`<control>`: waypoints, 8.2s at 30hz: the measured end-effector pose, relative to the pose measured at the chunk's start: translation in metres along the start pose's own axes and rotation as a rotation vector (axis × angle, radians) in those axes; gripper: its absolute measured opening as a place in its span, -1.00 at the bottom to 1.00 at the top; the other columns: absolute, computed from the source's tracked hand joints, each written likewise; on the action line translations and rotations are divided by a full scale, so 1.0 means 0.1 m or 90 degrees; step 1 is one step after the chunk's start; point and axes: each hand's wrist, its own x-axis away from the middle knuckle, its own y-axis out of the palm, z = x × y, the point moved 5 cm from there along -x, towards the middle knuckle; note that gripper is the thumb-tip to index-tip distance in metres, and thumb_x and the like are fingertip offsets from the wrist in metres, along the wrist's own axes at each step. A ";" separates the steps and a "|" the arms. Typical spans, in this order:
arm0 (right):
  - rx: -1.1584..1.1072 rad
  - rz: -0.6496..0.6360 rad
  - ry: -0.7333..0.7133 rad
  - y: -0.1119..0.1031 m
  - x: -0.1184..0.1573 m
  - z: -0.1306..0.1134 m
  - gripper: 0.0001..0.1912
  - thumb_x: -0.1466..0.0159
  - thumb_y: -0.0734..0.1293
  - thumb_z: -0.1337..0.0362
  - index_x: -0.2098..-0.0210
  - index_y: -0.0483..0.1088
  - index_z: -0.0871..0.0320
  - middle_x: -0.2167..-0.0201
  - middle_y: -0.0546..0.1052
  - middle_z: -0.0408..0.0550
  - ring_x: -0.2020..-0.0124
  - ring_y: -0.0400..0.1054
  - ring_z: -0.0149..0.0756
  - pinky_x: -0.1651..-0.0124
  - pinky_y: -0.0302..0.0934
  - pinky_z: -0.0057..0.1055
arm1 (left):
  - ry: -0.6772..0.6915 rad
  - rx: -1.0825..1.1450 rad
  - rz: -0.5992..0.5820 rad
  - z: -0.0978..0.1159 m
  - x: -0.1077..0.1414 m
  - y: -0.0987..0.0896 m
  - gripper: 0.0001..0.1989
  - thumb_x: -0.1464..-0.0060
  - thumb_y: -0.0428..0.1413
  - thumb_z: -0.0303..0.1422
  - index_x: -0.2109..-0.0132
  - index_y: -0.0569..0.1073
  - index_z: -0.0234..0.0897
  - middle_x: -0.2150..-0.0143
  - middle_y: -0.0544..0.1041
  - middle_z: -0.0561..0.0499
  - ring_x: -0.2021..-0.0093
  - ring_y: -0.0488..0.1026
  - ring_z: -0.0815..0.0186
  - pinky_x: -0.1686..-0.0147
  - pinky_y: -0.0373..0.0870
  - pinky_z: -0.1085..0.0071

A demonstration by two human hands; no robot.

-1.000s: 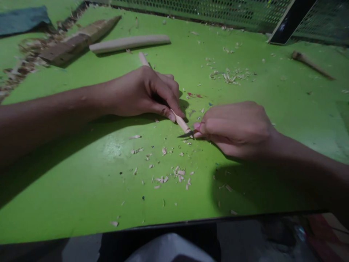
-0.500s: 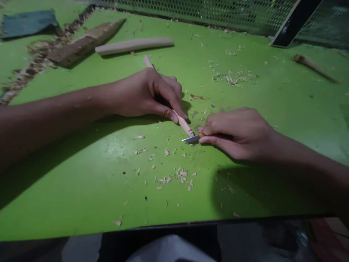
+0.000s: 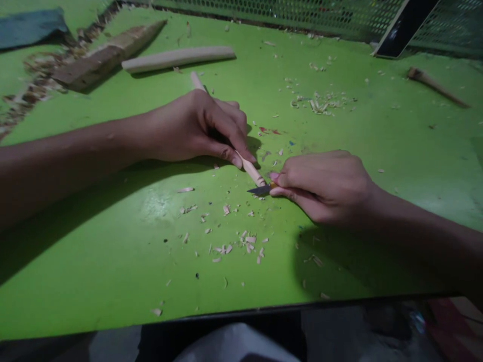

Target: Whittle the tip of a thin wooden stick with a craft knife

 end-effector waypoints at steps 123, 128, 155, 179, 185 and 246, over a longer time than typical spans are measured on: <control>-0.085 -0.060 -0.041 -0.01 -0.08 0.08 -0.80 -0.58 0.36 0.35 0.23 0.50 0.19 0.38 0.49 -0.14 0.39 0.32 -0.38 0.29 0.14 -0.40 | -0.001 0.022 -0.031 0.00 0.00 -0.02 -0.68 -0.34 0.34 -0.08 0.03 0.74 -0.25 0.17 0.71 -0.04 0.21 0.62 0.39 0.26 0.60 0.43; -0.043 -0.077 -0.032 0.00 -0.02 0.11 -0.75 -0.62 0.30 0.28 0.20 0.53 0.16 0.38 0.52 -0.15 0.40 0.34 -0.36 0.30 0.16 -0.39 | 0.006 0.036 -0.023 0.02 0.00 -0.03 -0.70 -0.32 0.36 -0.13 0.04 0.74 -0.28 0.20 0.70 -0.04 0.23 0.60 0.39 0.26 0.60 0.44; 0.014 -0.063 -0.040 0.03 -0.05 0.05 -0.73 -0.61 0.28 0.36 0.25 0.45 0.14 0.39 0.48 -0.16 0.41 0.25 -0.37 0.32 0.07 -0.34 | 0.014 0.022 -0.012 0.01 0.00 -0.01 -0.83 -0.32 0.37 -0.26 0.06 0.74 -0.26 0.19 0.72 -0.02 0.23 0.61 0.40 0.27 0.62 0.48; -0.020 -0.067 -0.021 0.01 -0.10 0.05 -0.74 -0.59 0.33 0.36 0.27 0.50 0.15 0.44 0.46 -0.17 0.44 0.24 -0.35 0.36 0.01 -0.33 | 0.002 0.011 -0.014 0.03 0.01 -0.03 -0.79 -0.32 0.37 -0.20 0.07 0.74 -0.25 0.17 0.73 -0.03 0.22 0.62 0.38 0.27 0.62 0.45; -0.031 -0.095 -0.007 -0.06 -0.08 0.10 -0.77 -0.59 0.35 0.33 0.25 0.49 0.12 0.41 0.45 -0.18 0.41 0.26 -0.36 0.33 0.08 -0.38 | 0.004 0.012 -0.020 0.05 0.00 -0.03 -0.73 -0.33 0.35 -0.14 0.07 0.74 -0.27 0.18 0.73 -0.03 0.22 0.60 0.41 0.24 0.59 0.51; 0.040 -0.131 0.054 0.00 -0.06 0.12 -0.68 -0.63 0.22 0.23 0.18 0.54 0.10 0.33 0.60 -0.07 0.37 0.45 -0.28 0.30 0.19 -0.34 | 0.015 0.108 -0.016 -0.04 -0.02 -0.01 -0.88 -0.28 0.41 -0.36 0.05 0.76 -0.17 0.19 0.73 0.00 0.19 0.58 0.38 0.23 0.53 0.44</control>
